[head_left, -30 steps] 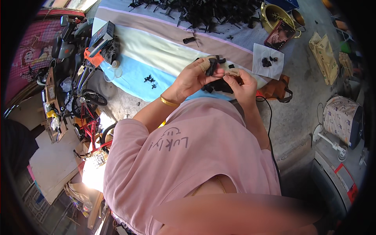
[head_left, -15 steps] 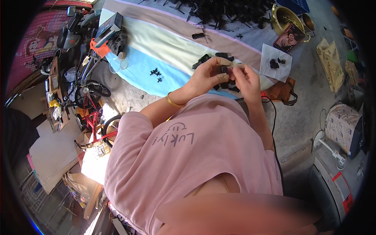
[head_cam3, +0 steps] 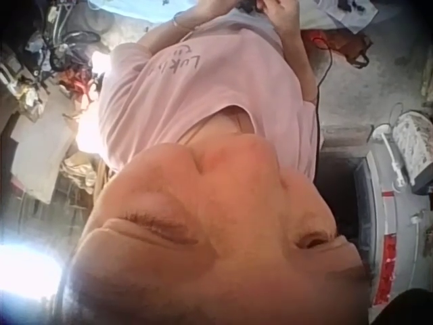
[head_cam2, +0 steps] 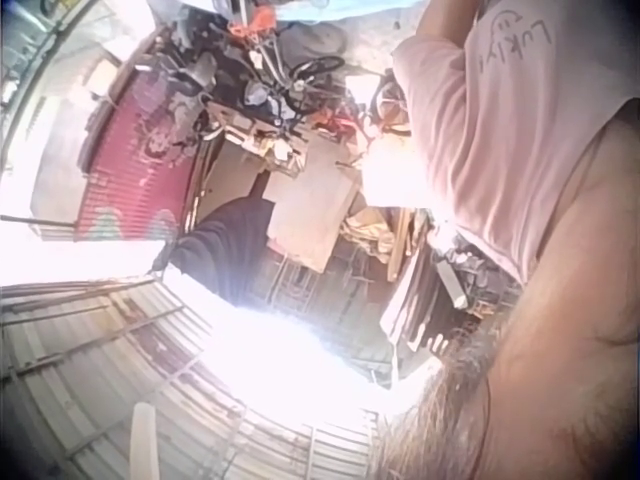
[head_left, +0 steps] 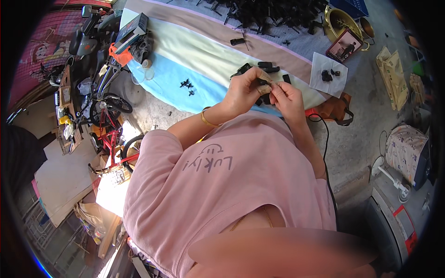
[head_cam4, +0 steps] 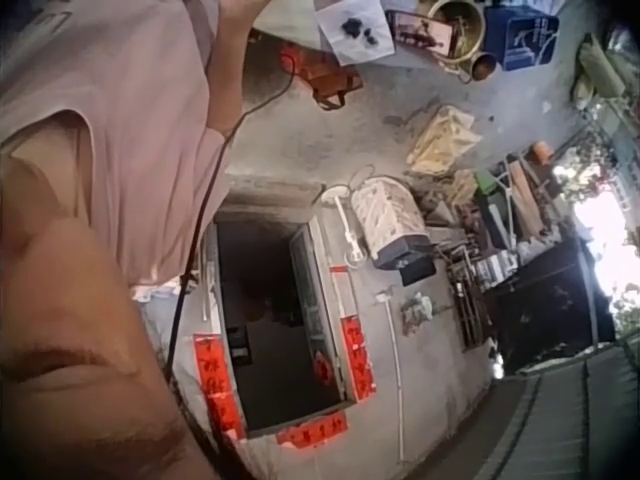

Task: The person is manually assembling or inspecting small black plastic components on a workbench.

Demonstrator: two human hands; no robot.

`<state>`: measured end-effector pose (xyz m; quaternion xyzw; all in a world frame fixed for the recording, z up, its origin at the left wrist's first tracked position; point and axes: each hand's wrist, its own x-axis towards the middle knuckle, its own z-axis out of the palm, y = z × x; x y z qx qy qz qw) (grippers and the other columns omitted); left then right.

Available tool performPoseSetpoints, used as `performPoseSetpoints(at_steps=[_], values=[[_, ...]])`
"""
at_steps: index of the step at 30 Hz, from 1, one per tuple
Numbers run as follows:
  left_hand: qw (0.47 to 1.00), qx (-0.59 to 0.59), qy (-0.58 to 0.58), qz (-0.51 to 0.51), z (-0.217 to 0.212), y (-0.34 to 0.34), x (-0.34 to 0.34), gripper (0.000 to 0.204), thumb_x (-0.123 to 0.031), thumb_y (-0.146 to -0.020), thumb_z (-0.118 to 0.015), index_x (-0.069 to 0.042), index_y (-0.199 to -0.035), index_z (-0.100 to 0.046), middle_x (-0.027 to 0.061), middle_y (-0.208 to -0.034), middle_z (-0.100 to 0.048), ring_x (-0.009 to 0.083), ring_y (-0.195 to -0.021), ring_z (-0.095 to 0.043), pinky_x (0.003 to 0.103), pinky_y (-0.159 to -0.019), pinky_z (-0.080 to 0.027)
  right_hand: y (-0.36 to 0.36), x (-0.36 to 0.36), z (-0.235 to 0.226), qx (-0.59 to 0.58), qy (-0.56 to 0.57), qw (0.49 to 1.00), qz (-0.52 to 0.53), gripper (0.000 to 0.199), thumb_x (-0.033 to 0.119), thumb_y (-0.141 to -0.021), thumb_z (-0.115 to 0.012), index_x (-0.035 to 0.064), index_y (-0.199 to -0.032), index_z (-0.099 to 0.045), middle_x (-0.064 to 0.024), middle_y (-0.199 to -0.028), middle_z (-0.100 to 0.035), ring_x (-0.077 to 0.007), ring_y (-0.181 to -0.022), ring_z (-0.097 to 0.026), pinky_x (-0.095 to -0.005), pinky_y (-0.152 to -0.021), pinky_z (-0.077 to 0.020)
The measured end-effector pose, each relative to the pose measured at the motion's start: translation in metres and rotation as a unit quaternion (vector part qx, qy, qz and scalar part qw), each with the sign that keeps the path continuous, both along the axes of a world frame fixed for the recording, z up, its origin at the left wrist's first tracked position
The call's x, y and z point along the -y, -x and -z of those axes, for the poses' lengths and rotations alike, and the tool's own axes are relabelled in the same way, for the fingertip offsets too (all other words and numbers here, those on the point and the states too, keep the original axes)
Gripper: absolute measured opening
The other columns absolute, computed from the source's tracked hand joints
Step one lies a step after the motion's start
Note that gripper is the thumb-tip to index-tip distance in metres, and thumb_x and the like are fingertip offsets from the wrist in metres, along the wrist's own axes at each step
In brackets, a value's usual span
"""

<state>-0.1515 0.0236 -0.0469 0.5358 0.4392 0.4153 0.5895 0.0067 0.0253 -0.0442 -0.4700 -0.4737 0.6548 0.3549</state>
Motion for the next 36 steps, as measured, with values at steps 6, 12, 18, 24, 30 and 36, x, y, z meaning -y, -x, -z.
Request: performPoseSetpoints(at_steps=[6, 12, 18, 24, 30, 36], values=[[0.996, -0.030, -0.021, -0.083, 0.033, -0.006, -0.003, 0.013, -0.001, -0.074, -0.064, -0.001, -0.086, -0.057, 0.0046, -0.072, -0.058, 0.0085, -0.067, -0.053, 0.021, -0.062, -0.046, -0.004, -0.002, 0.039, 0.105, -0.024, 0.994, 0.000, 0.017, 0.016, -0.088, -0.051, 0.0003, -0.087, -0.059, 0.0030, -0.060, -0.050, -0.0016, -0.049, -0.039, -0.0170, -0.044, -0.0288], [0.915, -0.337, -0.219, -0.030, 0.078, 0.023, -0.047, 0.033, -0.023, -0.067, -0.070, -0.010, -0.096, -0.062, 0.0213, -0.110, -0.051, 0.0388, -0.100, -0.048, 0.042, -0.087, -0.039, -0.017, -0.007, 0.050, 0.157, -0.065, 0.984, 0.045, 0.018, 0.014, -0.086, -0.053, -0.0008, -0.094, -0.060, 0.0018, -0.062, -0.052, -0.0038, -0.057, -0.046, -0.0184, -0.052, -0.0358], [0.852, -0.439, -0.235, -0.163, 0.124, 0.059, -0.115, 0.038, -0.012, -0.068, -0.065, -0.009, -0.106, -0.058, 0.0148, -0.098, -0.056, 0.0350, -0.093, -0.050, 0.040, -0.082, -0.040, -0.012, -0.002, 0.043, 0.142, -0.071, 0.987, 0.001, 0.020, 0.013, -0.085, -0.054, -0.0007, -0.098, -0.060, 0.0014, -0.066, -0.054, -0.0040, -0.059, -0.048, -0.0177, -0.053, -0.0375], [0.955, -0.238, -0.138, -0.107, 0.095, 0.043, -0.109, 0.022, -0.010, -0.078, -0.054, -0.003, -0.097, -0.063, 0.0082, -0.077, -0.063, 0.0132, -0.063, -0.056, 0.025, -0.058, -0.044, -0.019, -0.002, 0.040, 0.095, -0.094, 0.988, 0.076, 0.023, 0.010, -0.082, -0.059, -0.0008, -0.102, -0.059, 0.0018, -0.073, -0.056, -0.0036, -0.062, -0.049, -0.0175, -0.056, -0.0400], [0.959, -0.026, 0.168, 0.227, 0.014, 0.024, -0.061, 0.026, -0.010, -0.077, -0.058, 0.002, -0.099, -0.059, 0.0031, -0.081, -0.058, 0.0086, -0.067, -0.052, 0.022, -0.061, -0.044, -0.016, -0.005, 0.007, 0.113, -0.185, 0.976, 0.033, 0.024, 0.005, -0.076, -0.065, 0.0002, -0.099, -0.061, -0.0019, -0.079, -0.061, -0.0061, -0.070, -0.055, -0.0206, -0.061, -0.0450], [0.973, 0.104, 0.178, 0.102, -0.001, 0.010, -0.035, 0.033, -0.006, -0.079, -0.060, 0.003, -0.109, -0.052, 0.0058, -0.096, -0.058, 0.0115, -0.083, -0.055, 0.024, -0.074, -0.045, -0.014, -0.006, -0.011, 0.063, -0.203, 0.977, -0.011, 0.011, 0.004, -0.076, -0.065, -0.0019, -0.084, -0.061, -0.0031, -0.077, -0.061, -0.0070, -0.067, -0.055, -0.0206, -0.060, -0.0453]])
